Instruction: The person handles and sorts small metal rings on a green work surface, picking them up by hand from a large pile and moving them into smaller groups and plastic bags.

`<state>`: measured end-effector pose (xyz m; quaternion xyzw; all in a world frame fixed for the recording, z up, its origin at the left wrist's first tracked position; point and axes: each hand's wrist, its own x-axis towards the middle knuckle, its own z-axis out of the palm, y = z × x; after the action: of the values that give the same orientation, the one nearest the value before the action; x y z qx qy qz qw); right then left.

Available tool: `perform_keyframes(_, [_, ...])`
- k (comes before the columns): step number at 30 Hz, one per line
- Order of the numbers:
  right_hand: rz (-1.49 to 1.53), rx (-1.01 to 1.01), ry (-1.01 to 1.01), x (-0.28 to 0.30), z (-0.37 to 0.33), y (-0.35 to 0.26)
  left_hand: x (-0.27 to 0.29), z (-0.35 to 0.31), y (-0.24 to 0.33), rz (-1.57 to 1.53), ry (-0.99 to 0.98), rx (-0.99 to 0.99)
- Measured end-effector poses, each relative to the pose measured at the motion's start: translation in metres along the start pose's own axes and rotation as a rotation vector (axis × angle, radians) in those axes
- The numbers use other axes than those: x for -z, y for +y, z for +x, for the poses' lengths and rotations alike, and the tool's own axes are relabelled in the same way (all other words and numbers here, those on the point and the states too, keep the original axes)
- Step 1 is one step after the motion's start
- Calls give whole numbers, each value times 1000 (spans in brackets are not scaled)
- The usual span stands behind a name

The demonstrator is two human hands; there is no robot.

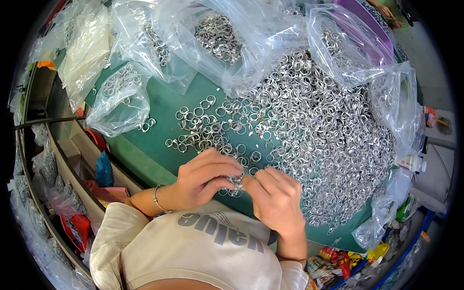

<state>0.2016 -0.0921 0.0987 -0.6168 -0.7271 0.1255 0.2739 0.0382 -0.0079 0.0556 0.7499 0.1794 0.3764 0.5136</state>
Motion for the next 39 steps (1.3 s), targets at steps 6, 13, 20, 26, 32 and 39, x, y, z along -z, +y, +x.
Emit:
perform_keyframes(6, [-55,100,-158,15,6,3,11,1,-3,-356,-246,362])
perform_keyframes(13, [-114,89,-222,20,8,-3,5,2,-1,-505,-216,606])
perform_keyframes(20, [-77,43,-235,9,0,-7,-2,-10,-20,-767,-251,772])
perform_keyframes(26, [486,-125,-362,2,-11,7,3,-19,-28,-743,-418,679])
perform_keyframes(32, [205,-43,-308,0,-15,-1,-1,-24,-30,-850,-389,879])
perform_keyframes(39, [182,3,-277,-1,-9,-6,-2,-19,-23,-743,-206,876])
